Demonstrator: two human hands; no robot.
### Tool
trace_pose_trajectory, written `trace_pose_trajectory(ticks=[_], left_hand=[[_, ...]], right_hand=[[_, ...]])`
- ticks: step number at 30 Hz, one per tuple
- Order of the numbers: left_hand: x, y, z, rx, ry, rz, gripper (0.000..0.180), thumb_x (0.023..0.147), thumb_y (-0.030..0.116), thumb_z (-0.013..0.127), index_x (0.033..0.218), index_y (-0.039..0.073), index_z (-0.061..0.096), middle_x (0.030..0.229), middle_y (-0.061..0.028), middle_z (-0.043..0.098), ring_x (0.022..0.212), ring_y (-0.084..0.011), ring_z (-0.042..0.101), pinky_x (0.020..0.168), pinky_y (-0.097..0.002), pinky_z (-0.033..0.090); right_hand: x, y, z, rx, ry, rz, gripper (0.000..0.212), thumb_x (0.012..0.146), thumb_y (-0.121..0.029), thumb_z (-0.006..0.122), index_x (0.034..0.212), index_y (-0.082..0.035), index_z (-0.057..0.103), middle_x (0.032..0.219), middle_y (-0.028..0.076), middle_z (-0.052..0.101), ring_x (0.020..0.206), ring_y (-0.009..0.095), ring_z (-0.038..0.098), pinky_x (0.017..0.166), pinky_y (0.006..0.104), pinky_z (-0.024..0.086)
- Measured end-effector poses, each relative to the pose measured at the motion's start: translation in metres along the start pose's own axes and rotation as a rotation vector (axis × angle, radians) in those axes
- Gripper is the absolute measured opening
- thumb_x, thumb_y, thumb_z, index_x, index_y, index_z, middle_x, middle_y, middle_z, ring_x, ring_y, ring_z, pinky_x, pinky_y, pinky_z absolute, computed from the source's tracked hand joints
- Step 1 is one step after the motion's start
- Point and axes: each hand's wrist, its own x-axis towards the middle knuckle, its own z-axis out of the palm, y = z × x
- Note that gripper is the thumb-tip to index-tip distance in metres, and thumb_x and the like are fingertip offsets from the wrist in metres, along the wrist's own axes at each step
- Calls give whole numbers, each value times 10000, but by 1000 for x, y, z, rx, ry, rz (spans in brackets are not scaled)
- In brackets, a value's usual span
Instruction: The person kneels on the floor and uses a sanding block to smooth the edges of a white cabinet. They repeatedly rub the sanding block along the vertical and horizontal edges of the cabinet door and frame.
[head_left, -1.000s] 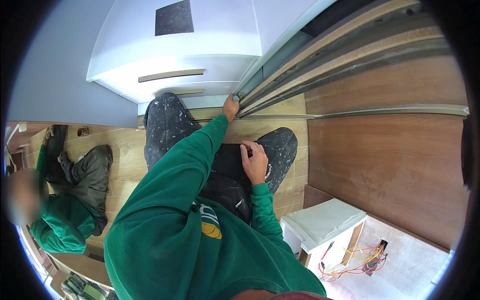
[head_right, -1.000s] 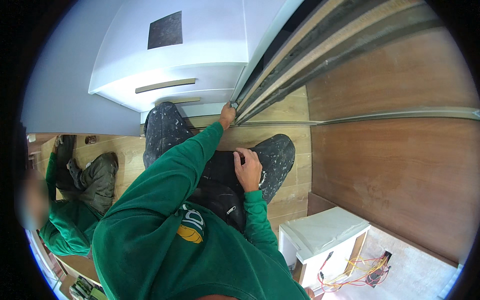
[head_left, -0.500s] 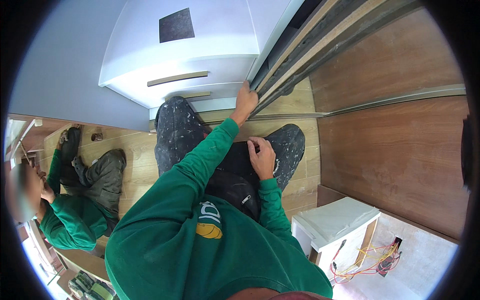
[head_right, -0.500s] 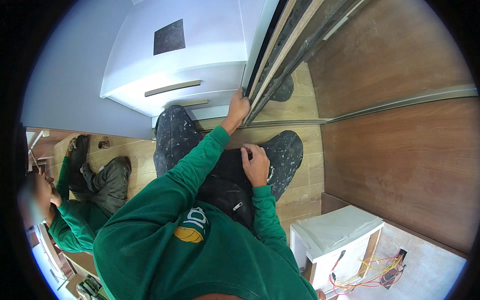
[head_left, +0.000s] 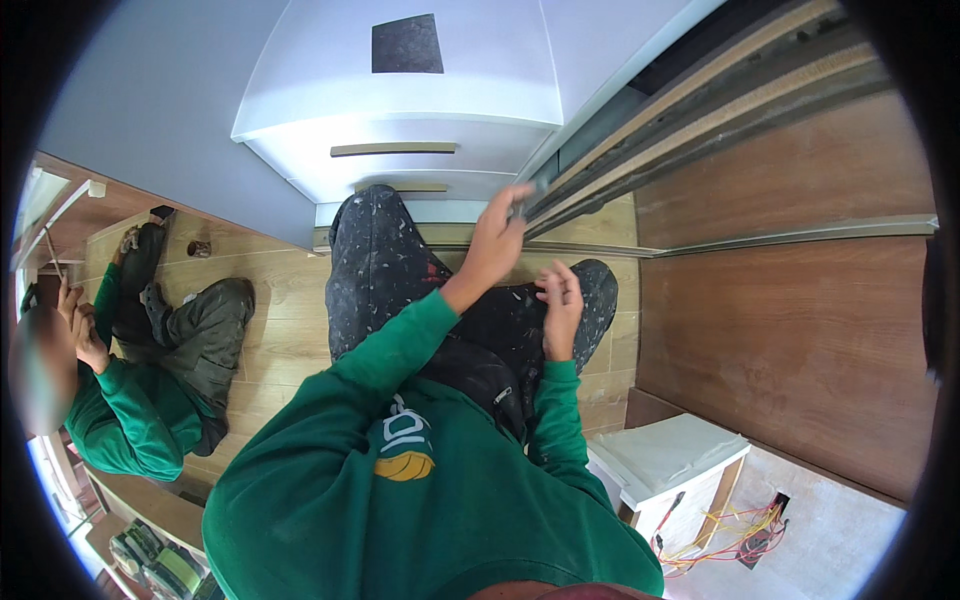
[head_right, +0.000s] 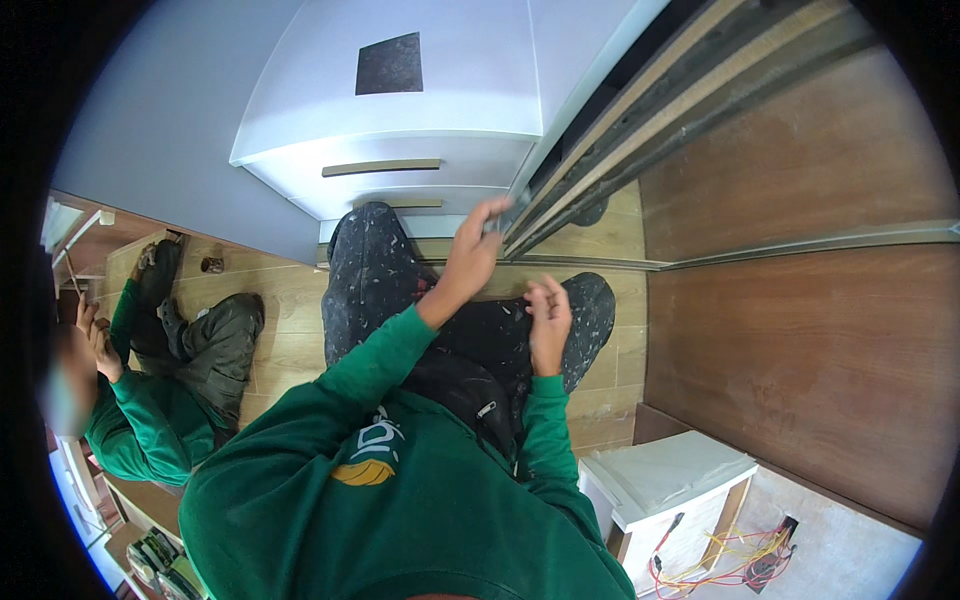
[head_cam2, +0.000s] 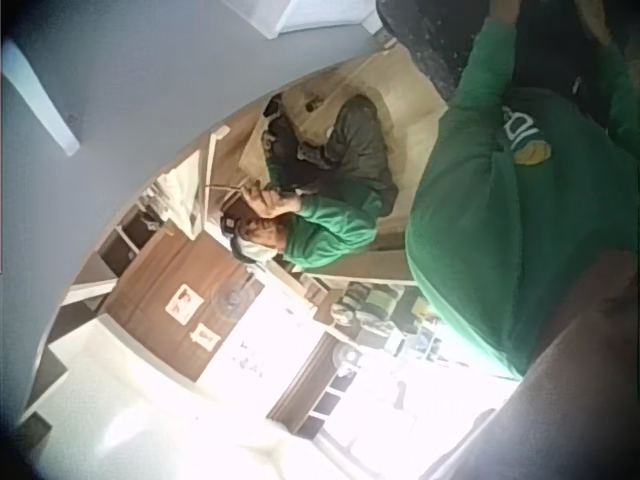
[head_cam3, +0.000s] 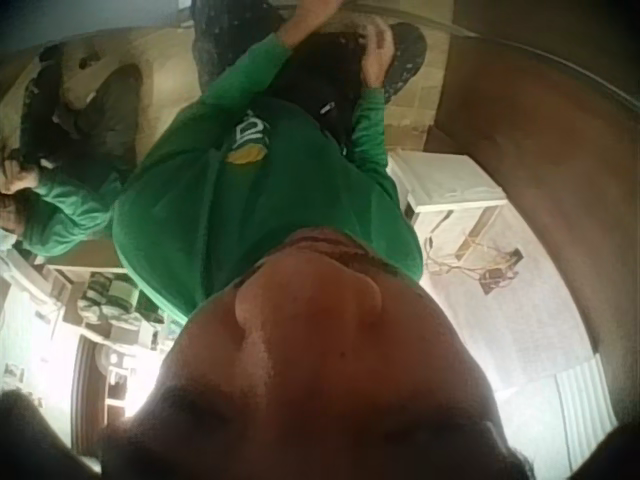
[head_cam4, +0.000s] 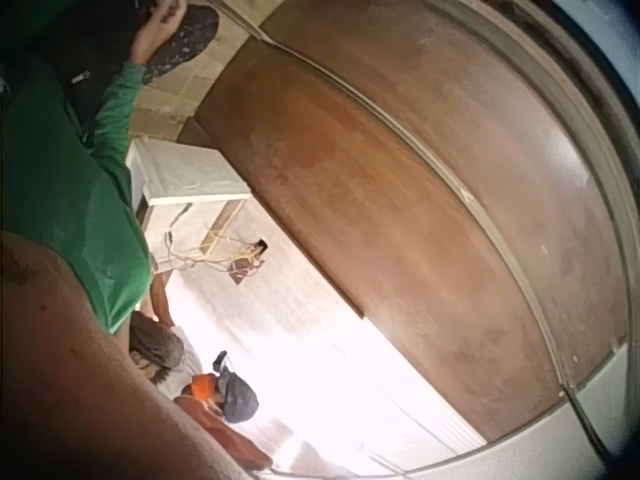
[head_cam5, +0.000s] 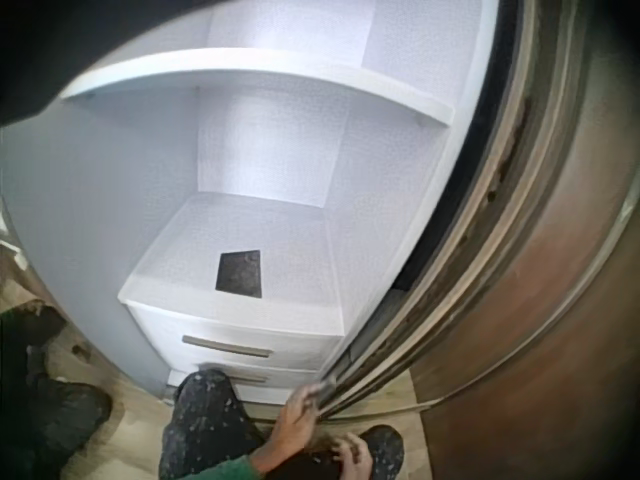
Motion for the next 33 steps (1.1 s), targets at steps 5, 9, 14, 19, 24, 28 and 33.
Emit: trace_pose_trajectory(ticks=[5,9,14,19,24,28,33], left_hand=[[-91,-28,-7,-367,-305,-567,347,960,6,558,1288,-16,671,1147,-73,714,1082,-143,657,940,-314,521],[-77,-35,-1,-326,-461,-415,337,1002,9,605,1336,8,652,1276,-46,664,1162,-146,643,1007,-340,525],[3,-2,19,49,-25,10,708,1103,290,613,1660,-32,317,1705,-278,346,1593,-378,344,1288,-463,295],[45,-11,68,80,46,227,812,1141,420,485,1711,-23,113,1778,-296,71,1657,-422,107,1334,-508,145],[48,-21,84,54,113,261,866,1125,496,470,1711,-24,104,1776,-308,44,1652,-459,86,1321,-605,98],[46,-34,84,88,132,297,860,1122,499,474,1713,-16,121,1782,-287,71,1647,-456,123,1322,-603,107],[38,-48,84,155,210,269,760,1154,467,399,1699,-27,207,1763,-277,188,1615,-443,246,1312,-503,217]], right_hand=[[4,-24,-21,184,-158,121,238,1096,-220,669,1216,-18,705,1052,17,723,927,99,640,845,257,500],[4,-34,-38,-105,-25,-57,240,1100,-212,668,938,-40,710,888,-55,633,830,47,530,765,234,435],[-10,-33,-73,-112,434,-150,331,1108,-271,660,827,-103,612,796,-84,540,742,27,432,658,236,350],[-24,6,-68,-249,552,-232,387,1104,-279,665,806,-51,571,793,-54,513,762,70,422,668,280,378],[-24,6,-65,-321,548,-223,384,1107,-268,662,821,-21,590,810,-42,530,773,78,429,678,289,393],[-25,3,-61,-258,548,-227,376,1108,-265,663,833,-15,605,810,-39,537,774,80,431,679,286,392],[-23,9,-70,-293,540,-204,380,1108,-264,662,833,-9,602,799,-40,529,764,81,426,666,288,385]])
